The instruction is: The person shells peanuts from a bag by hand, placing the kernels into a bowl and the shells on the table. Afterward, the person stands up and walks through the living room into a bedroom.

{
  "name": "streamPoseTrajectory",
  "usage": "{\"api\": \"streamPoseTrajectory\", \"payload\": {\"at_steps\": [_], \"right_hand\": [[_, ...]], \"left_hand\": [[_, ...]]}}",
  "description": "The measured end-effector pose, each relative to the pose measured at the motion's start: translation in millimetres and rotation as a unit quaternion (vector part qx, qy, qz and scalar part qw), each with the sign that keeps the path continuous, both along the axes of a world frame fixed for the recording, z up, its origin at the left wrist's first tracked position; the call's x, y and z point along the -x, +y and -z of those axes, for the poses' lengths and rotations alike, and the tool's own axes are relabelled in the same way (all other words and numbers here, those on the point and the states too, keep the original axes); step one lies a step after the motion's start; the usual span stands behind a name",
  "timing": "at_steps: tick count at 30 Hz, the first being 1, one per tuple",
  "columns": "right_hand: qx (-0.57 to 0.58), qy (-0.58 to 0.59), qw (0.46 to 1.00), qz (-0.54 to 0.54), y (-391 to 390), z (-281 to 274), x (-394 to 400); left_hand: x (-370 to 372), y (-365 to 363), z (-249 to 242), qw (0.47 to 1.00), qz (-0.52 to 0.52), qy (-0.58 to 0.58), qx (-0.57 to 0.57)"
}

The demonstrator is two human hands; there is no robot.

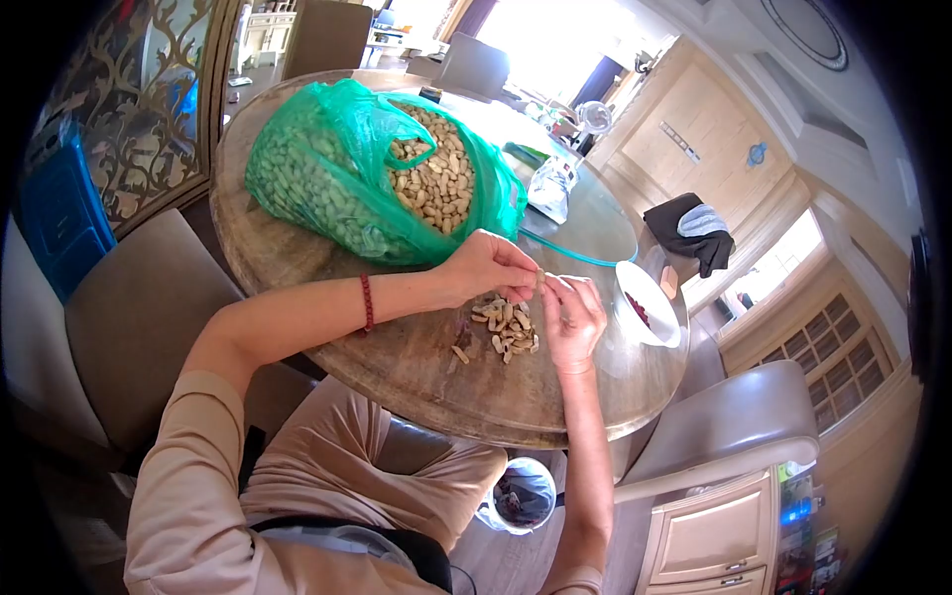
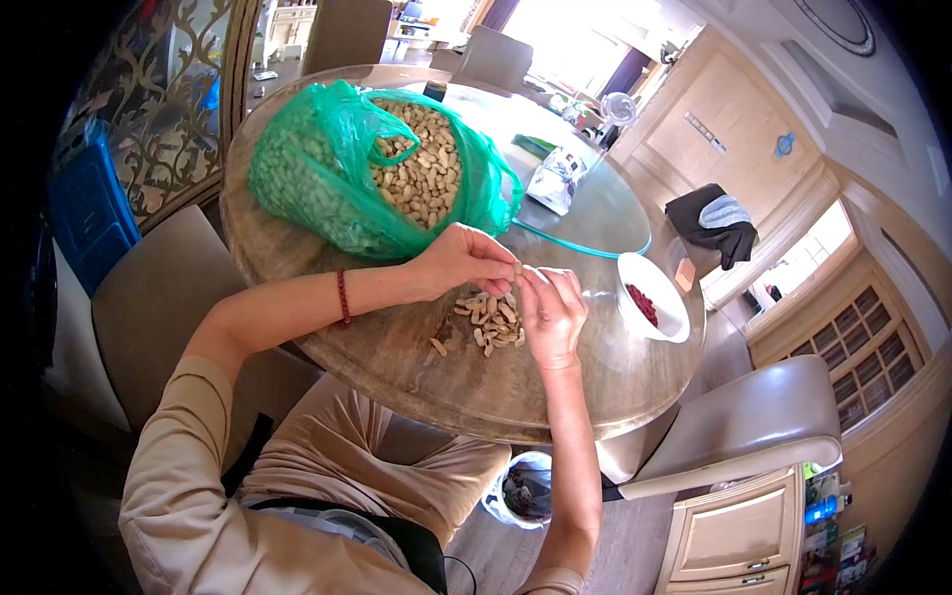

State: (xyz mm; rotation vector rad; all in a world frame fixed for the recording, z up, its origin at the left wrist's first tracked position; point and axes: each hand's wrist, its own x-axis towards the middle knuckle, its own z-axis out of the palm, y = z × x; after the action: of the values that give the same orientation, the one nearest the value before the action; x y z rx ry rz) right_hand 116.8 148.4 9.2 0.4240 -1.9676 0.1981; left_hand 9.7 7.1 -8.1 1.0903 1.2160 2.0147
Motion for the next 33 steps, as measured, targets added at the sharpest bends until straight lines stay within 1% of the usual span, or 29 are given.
{"api": "streamPoseTrajectory", "payload": {"at_steps": [1,2,3,4,6,9,13,14,15,16,17,19,20,22,29,33], "right_hand": [[0.000,0.000,1.000,0.001,0.1,0.4,0.0],[-0.023,0.016,1.000,0.009,0.2,0.8,0.2],[-0.046,0.032,0.998,0.016,0.3,1.0,0.1],[-0.046,0.032,0.998,0.016,0.5,1.1,-0.3],[-0.079,0.045,0.996,0.023,0.8,1.3,-1.1],[-0.085,0.047,0.995,0.010,1.8,2.7,-0.6],[-0.050,0.002,0.999,0.020,-0.8,1.9,-3.0],[-0.013,-0.013,0.999,0.029,-2.6,1.1,-3.3],[0.024,-0.027,0.999,0.039,-4.4,-0.2,-3.4],[0.024,-0.027,0.999,0.039,-3.8,-0.5,-2.3],[0.033,-0.049,0.998,0.020,-2.7,-0.6,-1.0],[0.041,-0.071,0.997,0.001,-2.1,0.7,0.4],[0.041,-0.086,0.995,-0.014,-2.2,2.1,1.0],[0.041,-0.101,0.994,-0.029,-2.6,2.4,0.7],[0.000,-0.076,0.997,-0.019,-4.6,0.7,-2.6],[-0.018,-0.065,0.998,-0.016,-4.9,0.8,-3.0]], "left_hand": [[-1.3,-1.3,-1.8,1.000,0.013,-0.011,0.024],[-1.4,-0.6,-1.3,1.000,0.013,-0.011,0.024],[-1.7,0.3,-0.4,0.999,0.035,-0.024,0.010],[-1.9,0.9,0.6,0.998,0.058,-0.037,-0.005],[-3.6,1.3,0.1,0.998,0.053,-0.037,-0.002],[-5.2,1.5,0.2,0.999,0.035,-0.026,0.000],[-3.3,4.2,3.8,1.000,0.020,0.000,-0.003],[-3.0,4.7,4.4,1.000,0.020,0.000,-0.003],[-3.0,5.0,4.7,0.999,0.006,0.041,-0.005],[-3.0,5.3,5.2,0.997,-0.007,0.081,-0.007],[-2.9,5.4,5.7,0.997,-0.007,0.081,-0.007],[-3.9,4.5,5.2,0.989,-0.028,0.147,0.005],[-4.4,4.2,4.9,0.989,-0.028,0.147,0.006],[-4.5,4.2,5.3,0.976,-0.064,0.210,-0.004],[-7.2,5.2,7.4,0.969,-0.079,0.236,-0.006],[-9.3,4.8,6.7,0.976,-0.074,0.205,0.003]]}}
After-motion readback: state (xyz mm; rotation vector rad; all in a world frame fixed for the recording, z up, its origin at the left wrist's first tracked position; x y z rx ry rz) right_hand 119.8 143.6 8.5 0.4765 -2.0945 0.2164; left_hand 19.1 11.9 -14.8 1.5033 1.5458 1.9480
